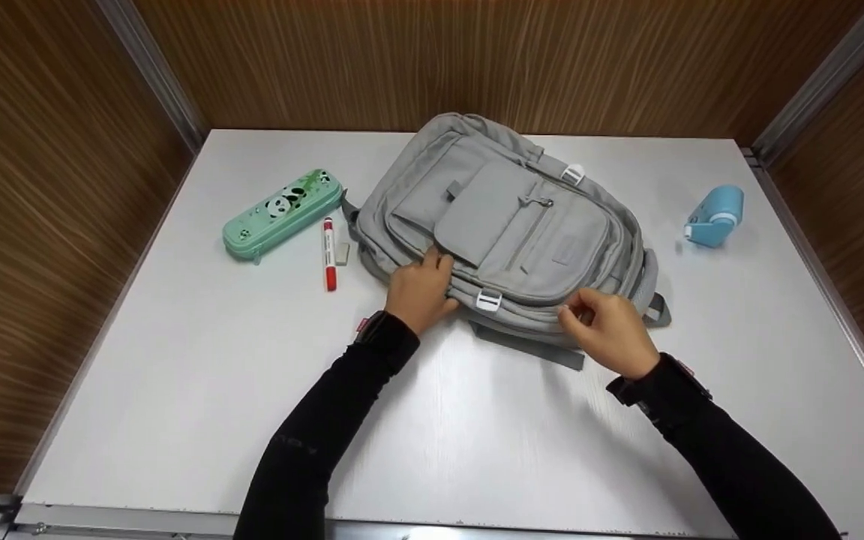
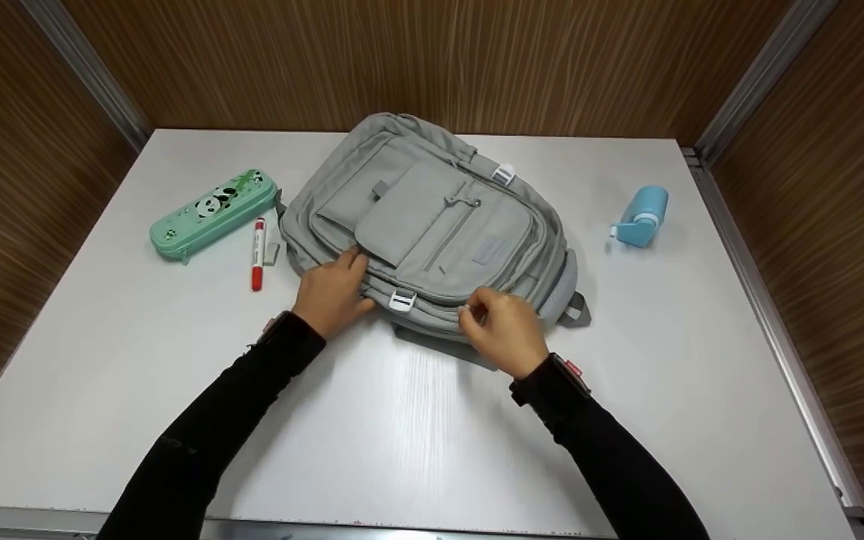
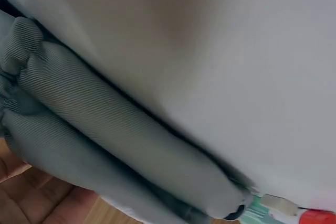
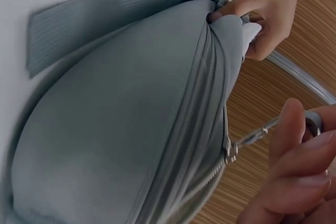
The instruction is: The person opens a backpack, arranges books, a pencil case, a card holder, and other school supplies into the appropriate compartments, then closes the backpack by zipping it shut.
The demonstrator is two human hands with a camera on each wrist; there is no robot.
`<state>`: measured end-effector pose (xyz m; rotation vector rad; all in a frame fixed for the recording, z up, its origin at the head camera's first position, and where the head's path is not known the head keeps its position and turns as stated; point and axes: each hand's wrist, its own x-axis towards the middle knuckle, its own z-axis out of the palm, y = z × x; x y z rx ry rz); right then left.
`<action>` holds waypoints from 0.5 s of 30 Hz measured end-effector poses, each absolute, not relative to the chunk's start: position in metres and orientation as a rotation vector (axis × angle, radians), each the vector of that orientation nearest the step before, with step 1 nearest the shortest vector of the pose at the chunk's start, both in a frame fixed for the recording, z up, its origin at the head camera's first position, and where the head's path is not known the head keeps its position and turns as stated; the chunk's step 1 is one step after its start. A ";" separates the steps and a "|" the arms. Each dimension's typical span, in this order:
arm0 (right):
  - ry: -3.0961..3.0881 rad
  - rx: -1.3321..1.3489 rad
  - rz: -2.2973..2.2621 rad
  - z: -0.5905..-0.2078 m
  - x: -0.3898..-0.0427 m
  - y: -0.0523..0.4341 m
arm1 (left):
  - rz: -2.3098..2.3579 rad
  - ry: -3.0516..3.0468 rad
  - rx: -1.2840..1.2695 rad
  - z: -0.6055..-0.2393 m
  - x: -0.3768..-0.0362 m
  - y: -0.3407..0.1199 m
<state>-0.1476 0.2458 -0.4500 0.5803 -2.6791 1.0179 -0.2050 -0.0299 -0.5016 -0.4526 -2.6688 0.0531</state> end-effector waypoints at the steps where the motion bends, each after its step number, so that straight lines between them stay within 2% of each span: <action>1: -2.690 0.578 1.009 -0.451 -0.149 0.244 | 0.067 -2.670 -0.449 -0.502 -0.204 -0.027; 15: -2.767 0.616 0.996 -0.450 -0.166 0.213 | 0.161 -2.659 -0.419 -0.503 -0.190 -0.006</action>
